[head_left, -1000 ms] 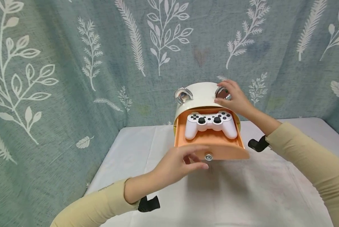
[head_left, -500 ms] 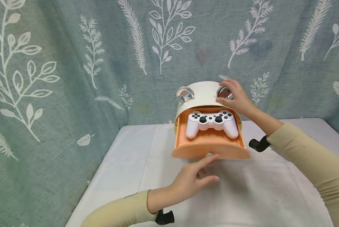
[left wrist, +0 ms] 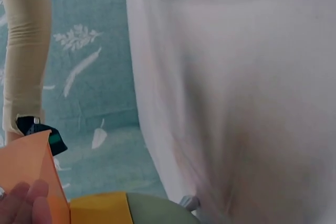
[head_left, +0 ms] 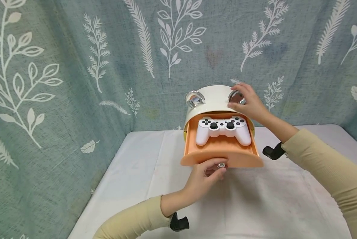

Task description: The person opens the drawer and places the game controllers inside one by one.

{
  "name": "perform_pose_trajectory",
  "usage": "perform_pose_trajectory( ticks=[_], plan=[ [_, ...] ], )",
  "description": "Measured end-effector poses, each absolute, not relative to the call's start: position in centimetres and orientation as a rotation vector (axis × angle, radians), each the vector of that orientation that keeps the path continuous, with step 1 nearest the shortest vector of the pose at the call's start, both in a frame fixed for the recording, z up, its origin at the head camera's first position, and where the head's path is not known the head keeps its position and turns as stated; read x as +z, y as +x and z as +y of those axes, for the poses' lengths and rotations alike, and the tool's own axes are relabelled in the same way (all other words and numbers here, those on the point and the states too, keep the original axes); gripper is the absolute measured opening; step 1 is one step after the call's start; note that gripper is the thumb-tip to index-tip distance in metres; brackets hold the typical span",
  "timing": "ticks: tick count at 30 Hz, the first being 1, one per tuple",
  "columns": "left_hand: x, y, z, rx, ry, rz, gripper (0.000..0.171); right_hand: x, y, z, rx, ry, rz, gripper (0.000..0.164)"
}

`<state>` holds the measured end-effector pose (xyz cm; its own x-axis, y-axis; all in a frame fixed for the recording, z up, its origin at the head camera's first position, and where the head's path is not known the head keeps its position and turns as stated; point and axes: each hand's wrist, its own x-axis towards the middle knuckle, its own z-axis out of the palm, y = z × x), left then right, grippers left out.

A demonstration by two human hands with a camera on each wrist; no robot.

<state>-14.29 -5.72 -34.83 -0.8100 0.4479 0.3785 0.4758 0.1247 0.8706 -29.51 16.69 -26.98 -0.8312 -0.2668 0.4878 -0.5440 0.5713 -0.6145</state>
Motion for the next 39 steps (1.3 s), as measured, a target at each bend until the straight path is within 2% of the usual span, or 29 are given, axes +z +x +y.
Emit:
perform_pose_trajectory(
  ticks=[21,39],
  plan=[
    [-33.3,-16.4,-5.9,-1.850,-1.054,-2.315,0.025,-26.7,-29.2,16.4,1.111,0.646,-2.493,0.056],
    [-29.5,-18.3,-5.1,-1.879,-0.948,-2.393,0.025,-26.7,-28.9,16.5,1.103,0.683,-2.474,0.054]
  ],
)
